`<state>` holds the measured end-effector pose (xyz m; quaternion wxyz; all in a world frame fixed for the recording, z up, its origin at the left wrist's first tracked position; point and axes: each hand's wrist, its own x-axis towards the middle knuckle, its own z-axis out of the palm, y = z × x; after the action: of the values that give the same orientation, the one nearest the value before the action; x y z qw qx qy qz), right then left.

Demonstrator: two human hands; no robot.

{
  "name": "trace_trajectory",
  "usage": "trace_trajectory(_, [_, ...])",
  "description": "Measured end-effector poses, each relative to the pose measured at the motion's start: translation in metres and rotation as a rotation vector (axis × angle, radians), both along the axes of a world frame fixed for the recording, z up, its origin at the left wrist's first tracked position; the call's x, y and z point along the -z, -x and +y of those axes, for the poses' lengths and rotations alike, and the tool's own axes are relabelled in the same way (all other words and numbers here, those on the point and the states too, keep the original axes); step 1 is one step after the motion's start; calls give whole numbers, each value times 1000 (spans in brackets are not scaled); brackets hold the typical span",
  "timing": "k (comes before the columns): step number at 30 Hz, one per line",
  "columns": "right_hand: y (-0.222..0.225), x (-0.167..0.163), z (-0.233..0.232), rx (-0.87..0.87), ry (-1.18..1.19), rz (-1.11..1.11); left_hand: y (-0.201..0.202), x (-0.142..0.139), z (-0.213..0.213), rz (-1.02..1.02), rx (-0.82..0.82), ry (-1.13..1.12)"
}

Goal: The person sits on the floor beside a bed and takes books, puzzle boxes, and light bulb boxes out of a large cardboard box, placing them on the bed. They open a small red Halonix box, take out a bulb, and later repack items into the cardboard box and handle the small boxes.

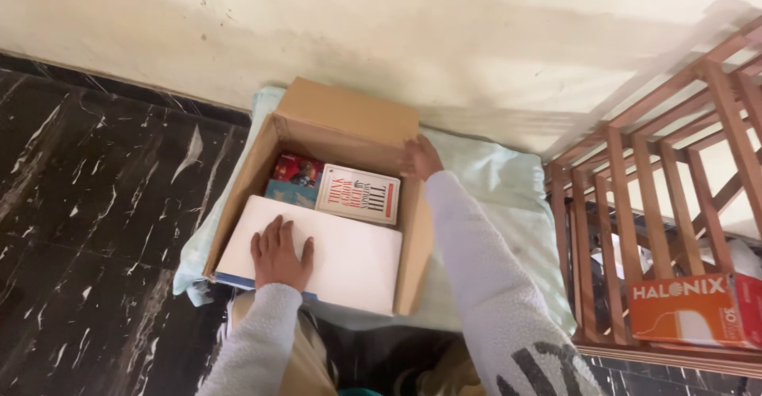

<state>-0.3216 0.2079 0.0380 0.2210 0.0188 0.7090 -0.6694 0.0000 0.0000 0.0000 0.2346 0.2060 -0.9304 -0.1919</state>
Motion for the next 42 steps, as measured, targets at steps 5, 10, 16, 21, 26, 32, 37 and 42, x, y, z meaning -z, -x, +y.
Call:
trace_trajectory(5, [2, 2, -10, 116, 206, -35, 7, 5, -12, -30, 17, -13])
trace_trajectory(10, [-28, 4, -7, 202, 316, 118, 4, 9, -18, -31, 21, -30])
trace_trajectory(16, [-93, 30, 26, 222, -141, 591, -4, 7, -15, 5, 22, -8])
trace_trajectory(21, [-199, 94, 70, 368, -157, 355, -10, 6, -16, -29, 35, -22])
trace_trajectory(26, [-317, 137, 103, 467, -48, -381, -17, 8, -9, -16, 40, 11])
trace_trajectory(32, [-327, 137, 149, 611, 504, -610, -26, 10, 5, 21, 37, 17])
trace_trajectory(37, [-331, 120, 199, 784, 589, -418, -37, 10, 12, 19, 39, 10])
trace_trajectory(42, [-340, 110, 195, 601, 765, -198, -40, 7, 13, 14, 38, -9])
